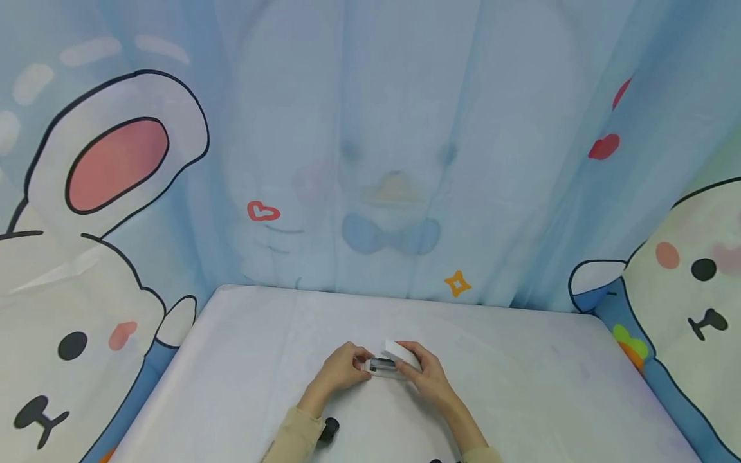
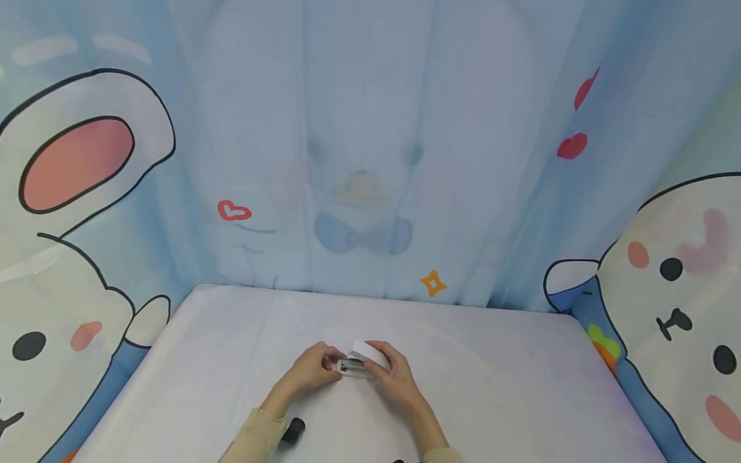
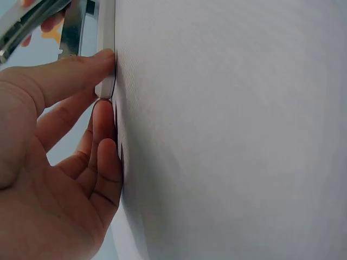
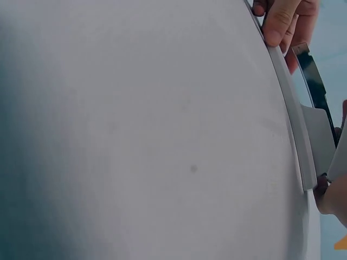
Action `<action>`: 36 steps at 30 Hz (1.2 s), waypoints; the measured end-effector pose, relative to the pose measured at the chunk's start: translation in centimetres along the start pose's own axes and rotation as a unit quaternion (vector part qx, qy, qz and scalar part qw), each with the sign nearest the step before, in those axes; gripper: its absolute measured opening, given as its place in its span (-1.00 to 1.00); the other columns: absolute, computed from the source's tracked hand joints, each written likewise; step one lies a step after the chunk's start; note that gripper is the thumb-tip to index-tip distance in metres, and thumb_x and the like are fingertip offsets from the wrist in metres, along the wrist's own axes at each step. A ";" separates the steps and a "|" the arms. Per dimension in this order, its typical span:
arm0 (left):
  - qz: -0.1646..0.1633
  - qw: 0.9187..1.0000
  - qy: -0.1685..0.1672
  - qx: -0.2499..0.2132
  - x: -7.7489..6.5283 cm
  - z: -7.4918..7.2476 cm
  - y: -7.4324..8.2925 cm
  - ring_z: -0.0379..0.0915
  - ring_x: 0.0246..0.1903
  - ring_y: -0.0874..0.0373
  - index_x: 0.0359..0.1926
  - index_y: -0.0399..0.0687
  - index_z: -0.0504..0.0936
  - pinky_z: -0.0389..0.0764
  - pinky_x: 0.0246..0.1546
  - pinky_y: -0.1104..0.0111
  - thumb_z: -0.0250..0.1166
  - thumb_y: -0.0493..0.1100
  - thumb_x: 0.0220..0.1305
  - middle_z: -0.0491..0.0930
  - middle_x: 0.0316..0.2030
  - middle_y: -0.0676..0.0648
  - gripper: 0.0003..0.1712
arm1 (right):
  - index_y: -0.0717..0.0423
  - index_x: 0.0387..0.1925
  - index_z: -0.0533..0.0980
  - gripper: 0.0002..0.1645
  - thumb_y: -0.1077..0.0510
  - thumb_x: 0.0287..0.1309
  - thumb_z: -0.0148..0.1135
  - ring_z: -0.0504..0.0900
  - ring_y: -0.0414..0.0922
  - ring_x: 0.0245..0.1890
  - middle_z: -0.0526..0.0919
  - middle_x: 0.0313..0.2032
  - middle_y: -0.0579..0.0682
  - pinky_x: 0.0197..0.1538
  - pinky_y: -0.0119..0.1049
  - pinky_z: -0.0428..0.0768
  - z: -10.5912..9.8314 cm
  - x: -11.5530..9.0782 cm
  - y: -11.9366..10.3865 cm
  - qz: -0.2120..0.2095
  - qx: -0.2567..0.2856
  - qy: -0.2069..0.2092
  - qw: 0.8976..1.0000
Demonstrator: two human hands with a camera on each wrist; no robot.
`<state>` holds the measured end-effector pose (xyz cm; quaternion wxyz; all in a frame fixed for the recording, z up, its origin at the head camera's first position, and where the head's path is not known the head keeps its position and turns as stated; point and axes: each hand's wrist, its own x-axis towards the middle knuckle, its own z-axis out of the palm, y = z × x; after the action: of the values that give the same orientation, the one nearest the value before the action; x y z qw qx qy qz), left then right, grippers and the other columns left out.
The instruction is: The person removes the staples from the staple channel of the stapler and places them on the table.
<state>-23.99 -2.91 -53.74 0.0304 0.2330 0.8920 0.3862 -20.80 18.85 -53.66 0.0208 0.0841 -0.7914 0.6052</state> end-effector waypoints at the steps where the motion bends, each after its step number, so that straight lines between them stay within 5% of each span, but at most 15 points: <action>1: -0.005 1.000 0.004 -0.001 0.0 0.1 0.1 0.31 -0.47 0.31 -0.14 -0.18 0.73 0.37 -0.41 0.42 0.51 -0.27 -0.01 0.52 -0.36 -0.01 -0.67 | 0.16 0.12 0.54 -0.50 0.30 0.11 0.40 0.47 -0.01 0.11 0.59 0.10 0.06 0.23 -0.17 0.31 0.0 0.0 0.1 0.005 0.006 0.008 1.000; 9: -0.055 0.998 0.006 -0.037 0.0 0.0 0.6 0.31 -0.50 0.31 -0.18 -0.15 0.75 0.35 -0.45 0.42 0.53 -0.30 -0.06 0.53 -0.44 0.05 -0.68 | 0.21 0.03 0.54 -0.56 0.25 0.10 0.43 0.49 -0.08 -0.02 0.61 -0.01 0.06 0.12 -0.16 0.38 0.4 -0.1 -0.1 0.042 0.022 0.071 0.996; 17: -0.062 0.997 -0.002 -0.053 0.1 -0.2 0.7 0.30 -0.51 0.30 -0.18 -0.18 0.75 0.34 -0.44 0.42 0.53 -0.34 -0.07 0.52 -0.47 0.03 -0.67 | 0.25 0.00 0.52 -0.66 0.29 0.19 0.33 0.49 -0.13 0.09 0.59 -0.01 0.08 0.25 -0.17 0.41 -0.3 -1.1 -0.4 0.037 0.041 0.131 0.990; 29: -0.054 0.997 -0.004 -0.059 0.5 -0.2 0.3 0.31 -0.49 0.28 -0.19 -0.22 0.74 0.36 -0.41 0.40 0.53 -0.34 -0.09 0.52 -0.46 0.02 -0.66 | 0.19 0.14 0.54 -0.56 0.25 0.22 0.31 0.52 -0.18 0.03 0.61 0.08 0.12 0.00 -0.53 0.45 -1.5 -2.2 -1.1 0.059 0.003 0.191 0.980; 36: -0.063 0.995 -0.006 -0.079 0.0 -0.2 0.5 0.31 -0.50 0.28 -0.21 -0.23 0.75 0.37 -0.41 0.41 0.53 -0.36 -0.10 0.52 -0.47 0.01 -0.67 | 0.31 0.23 0.44 -0.54 0.31 0.32 0.15 0.58 -0.10 0.10 0.54 0.16 0.29 -0.02 -0.50 0.55 -2.2 -2.7 -0.2 0.087 0.069 0.216 0.970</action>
<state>-23.88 -2.78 -53.24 0.0780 0.1756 0.8716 0.4510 -18.26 21.15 -53.26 0.1334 -0.1165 -0.7289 0.6614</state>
